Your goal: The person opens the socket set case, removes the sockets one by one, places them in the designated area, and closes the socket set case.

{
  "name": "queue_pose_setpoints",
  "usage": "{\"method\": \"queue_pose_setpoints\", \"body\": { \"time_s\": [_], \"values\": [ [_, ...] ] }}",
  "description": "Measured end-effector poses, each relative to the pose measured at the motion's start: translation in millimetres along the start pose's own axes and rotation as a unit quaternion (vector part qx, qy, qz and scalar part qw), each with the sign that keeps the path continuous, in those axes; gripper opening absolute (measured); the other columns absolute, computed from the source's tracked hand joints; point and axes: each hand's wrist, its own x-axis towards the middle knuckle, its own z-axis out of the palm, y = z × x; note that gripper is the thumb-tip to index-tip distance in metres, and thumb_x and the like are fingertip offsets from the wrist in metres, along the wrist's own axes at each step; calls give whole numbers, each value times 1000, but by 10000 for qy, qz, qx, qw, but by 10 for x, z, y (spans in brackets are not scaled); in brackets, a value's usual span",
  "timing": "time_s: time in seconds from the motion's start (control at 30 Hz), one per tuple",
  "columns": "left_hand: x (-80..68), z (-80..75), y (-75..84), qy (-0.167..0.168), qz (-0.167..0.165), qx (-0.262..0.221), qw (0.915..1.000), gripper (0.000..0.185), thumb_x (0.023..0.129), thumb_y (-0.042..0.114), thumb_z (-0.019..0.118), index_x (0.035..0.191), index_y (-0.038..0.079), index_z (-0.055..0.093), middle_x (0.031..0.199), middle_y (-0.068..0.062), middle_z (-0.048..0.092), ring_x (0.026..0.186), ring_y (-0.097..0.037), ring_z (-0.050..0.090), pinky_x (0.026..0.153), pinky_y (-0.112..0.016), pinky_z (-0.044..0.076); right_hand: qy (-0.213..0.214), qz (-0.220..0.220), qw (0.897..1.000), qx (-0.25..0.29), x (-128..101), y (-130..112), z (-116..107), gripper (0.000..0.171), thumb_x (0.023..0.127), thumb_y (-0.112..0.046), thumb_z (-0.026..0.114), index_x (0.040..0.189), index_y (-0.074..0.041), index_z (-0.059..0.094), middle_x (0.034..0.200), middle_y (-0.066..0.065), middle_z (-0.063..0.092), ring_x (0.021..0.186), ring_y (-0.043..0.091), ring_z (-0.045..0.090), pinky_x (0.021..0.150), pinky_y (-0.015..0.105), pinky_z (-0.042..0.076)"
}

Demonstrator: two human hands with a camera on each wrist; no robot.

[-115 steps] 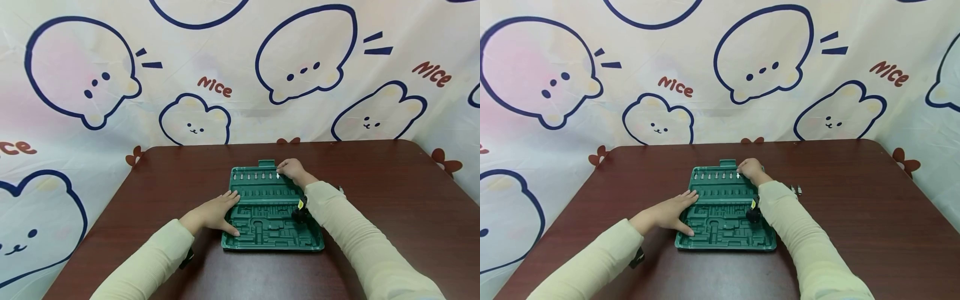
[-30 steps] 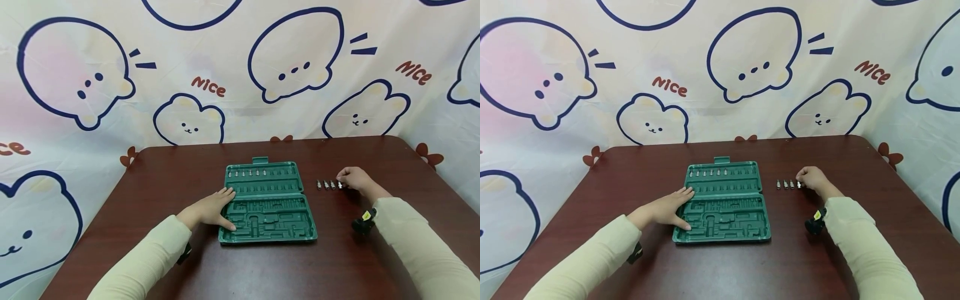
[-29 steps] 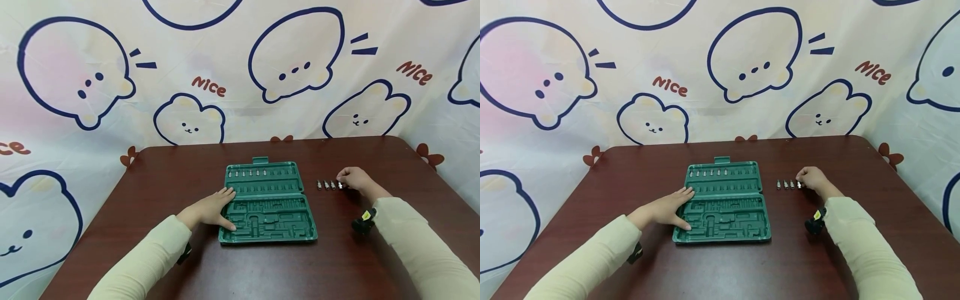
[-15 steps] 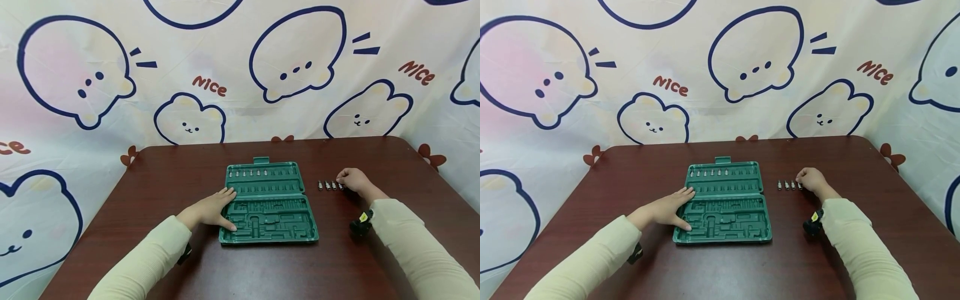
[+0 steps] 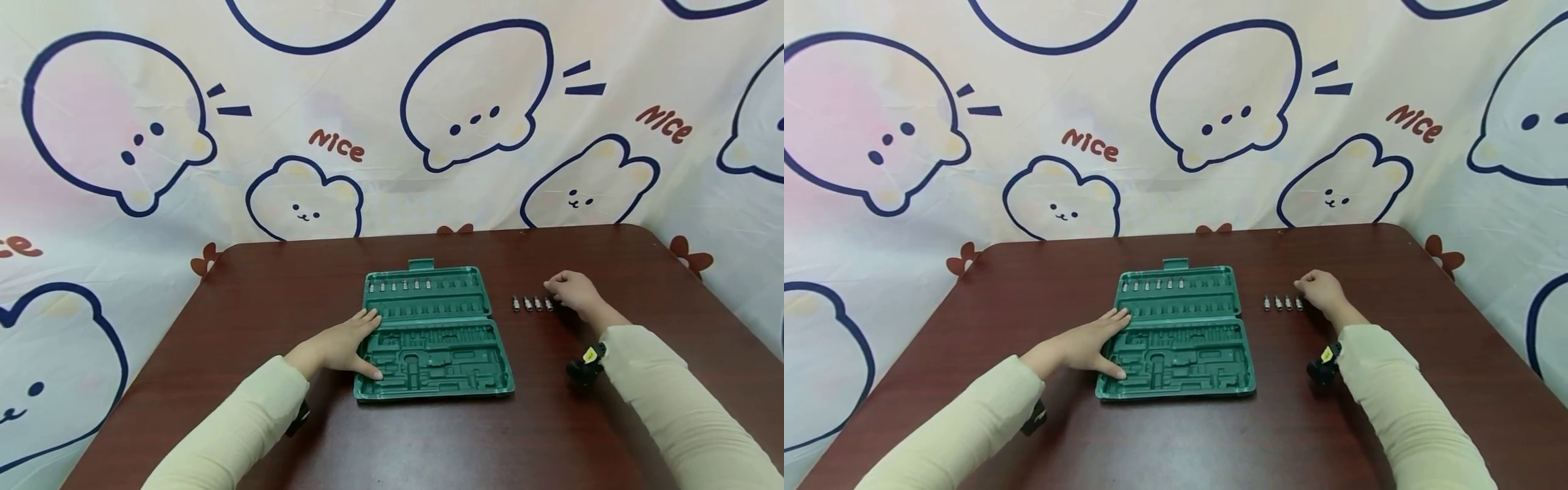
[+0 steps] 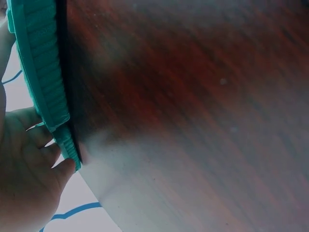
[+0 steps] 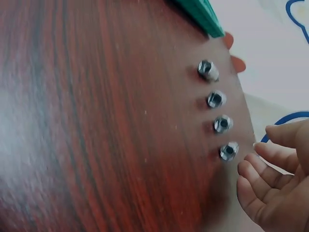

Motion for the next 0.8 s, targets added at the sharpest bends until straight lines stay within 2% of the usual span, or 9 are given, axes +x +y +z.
{"method": "queue_pose_setpoints", "body": {
  "time_s": [0.17,0.33,0.57,0.8],
  "values": [
    [-3,35,-33,111,113,114,9998,104,63,64,59,139,10,13,144,-4,4,130,-22,-1,97,-44,22,-79,12,9998,183,8,-170,48,41,93,-27,38,110,9,45,106,22,45,89,29,46,71,34,42],
    [2,68,-60,238,205,290,9991,104,63,66,56,139,10,13,144,-5,5,130,-21,0,98,-43,21,-227,-49,9989,398,27,-383,148,47,92,-33,38,115,8,43,111,24,46,94,29,47,77,37,42],
    [-31,77,-67,381,317,775,9958,104,63,71,51,139,9,16,143,-6,10,129,-22,5,100,-41,18,-662,-228,9943,807,96,-660,434,45,92,-31,41,117,6,44,114,23,47,99,32,47,82,39,40],
    [-53,61,-51,463,542,760,9946,102,66,70,48,138,4,17,142,-11,12,129,-26,6,99,-42,18,-1051,-414,9865,1189,224,-899,722,40,91,-29,44,112,4,49,109,21,51,93,27,50,81,39,41]
  ]
}}
